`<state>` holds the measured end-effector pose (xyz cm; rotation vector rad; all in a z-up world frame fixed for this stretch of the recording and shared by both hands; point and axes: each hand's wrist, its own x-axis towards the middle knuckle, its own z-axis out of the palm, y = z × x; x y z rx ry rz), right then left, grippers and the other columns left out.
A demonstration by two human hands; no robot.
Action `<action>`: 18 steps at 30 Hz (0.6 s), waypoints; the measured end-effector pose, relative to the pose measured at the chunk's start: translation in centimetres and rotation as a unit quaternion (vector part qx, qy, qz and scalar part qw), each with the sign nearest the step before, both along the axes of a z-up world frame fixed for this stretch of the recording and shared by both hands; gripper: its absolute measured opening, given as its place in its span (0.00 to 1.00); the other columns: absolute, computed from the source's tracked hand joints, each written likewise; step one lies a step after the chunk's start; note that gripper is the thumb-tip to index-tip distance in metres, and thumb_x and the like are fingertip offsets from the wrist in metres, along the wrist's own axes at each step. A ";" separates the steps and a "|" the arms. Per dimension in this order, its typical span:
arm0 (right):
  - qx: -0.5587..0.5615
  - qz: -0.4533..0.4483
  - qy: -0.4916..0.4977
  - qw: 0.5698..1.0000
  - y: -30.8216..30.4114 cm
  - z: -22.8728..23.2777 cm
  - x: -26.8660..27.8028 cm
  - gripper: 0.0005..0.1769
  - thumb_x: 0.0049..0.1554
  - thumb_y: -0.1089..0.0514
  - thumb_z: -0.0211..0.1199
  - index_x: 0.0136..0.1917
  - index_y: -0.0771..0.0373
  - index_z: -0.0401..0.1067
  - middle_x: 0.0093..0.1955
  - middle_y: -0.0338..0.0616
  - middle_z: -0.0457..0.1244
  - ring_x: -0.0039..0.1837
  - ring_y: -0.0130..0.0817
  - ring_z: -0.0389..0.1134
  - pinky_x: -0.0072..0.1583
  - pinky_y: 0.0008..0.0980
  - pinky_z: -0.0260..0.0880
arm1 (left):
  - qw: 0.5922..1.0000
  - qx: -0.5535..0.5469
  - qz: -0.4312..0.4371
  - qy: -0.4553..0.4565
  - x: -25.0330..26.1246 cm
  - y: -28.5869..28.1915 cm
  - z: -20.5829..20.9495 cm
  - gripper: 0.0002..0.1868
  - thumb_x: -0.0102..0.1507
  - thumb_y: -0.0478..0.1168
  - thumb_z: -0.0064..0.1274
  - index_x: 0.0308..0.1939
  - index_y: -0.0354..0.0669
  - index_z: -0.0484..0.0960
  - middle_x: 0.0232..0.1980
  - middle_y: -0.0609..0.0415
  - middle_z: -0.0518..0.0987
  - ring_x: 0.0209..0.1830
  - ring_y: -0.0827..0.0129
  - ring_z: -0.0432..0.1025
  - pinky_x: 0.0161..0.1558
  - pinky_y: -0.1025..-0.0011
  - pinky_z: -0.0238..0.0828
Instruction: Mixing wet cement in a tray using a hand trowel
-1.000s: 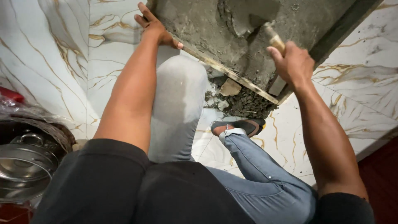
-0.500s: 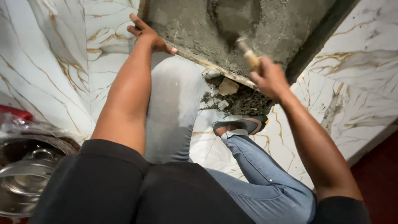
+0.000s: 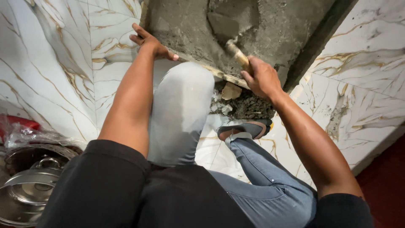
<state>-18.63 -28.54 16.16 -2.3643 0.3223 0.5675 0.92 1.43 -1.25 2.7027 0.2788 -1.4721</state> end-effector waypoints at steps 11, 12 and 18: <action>-0.011 -0.100 0.138 0.985 -4.1 0.1 0.7 0.17 0.58 0.60 0.56 0.61 0.61 0.64 0.49 0.50 0.64 0.42 0.39 0.65 0.42 0.39 0.68 | 1.000 0.013 -0.005 0.001 0.0 0.2 -0.4 0.89 0.38 0.68 0.75 0.60 0.31 0.08 0.68 0.18 0.19 0.73 0.34 0.24 0.71 0.55 0.37; -0.016 -0.118 0.103 0.988 -4.7 0.1 0.4 0.21 0.58 0.59 0.57 0.64 0.62 0.63 0.52 0.55 0.64 0.46 0.42 0.66 0.44 0.42 0.68 | 1.000 0.010 -0.029 0.008 0.2 0.1 -0.6 0.90 0.38 0.69 0.74 0.58 0.27 0.07 0.66 0.15 0.17 0.71 0.29 0.19 0.71 0.53 0.34; 0.005 -0.155 0.052 0.986 -6.0 2.3 -0.1 0.18 0.58 0.61 0.56 0.60 0.70 0.65 0.42 0.50 0.62 0.37 0.36 0.58 0.38 0.32 0.60 | 0.999 0.014 -0.040 0.002 0.2 0.1 -0.7 0.90 0.38 0.71 0.73 0.58 0.24 0.09 0.65 0.13 0.19 0.71 0.26 0.22 0.70 0.54 0.36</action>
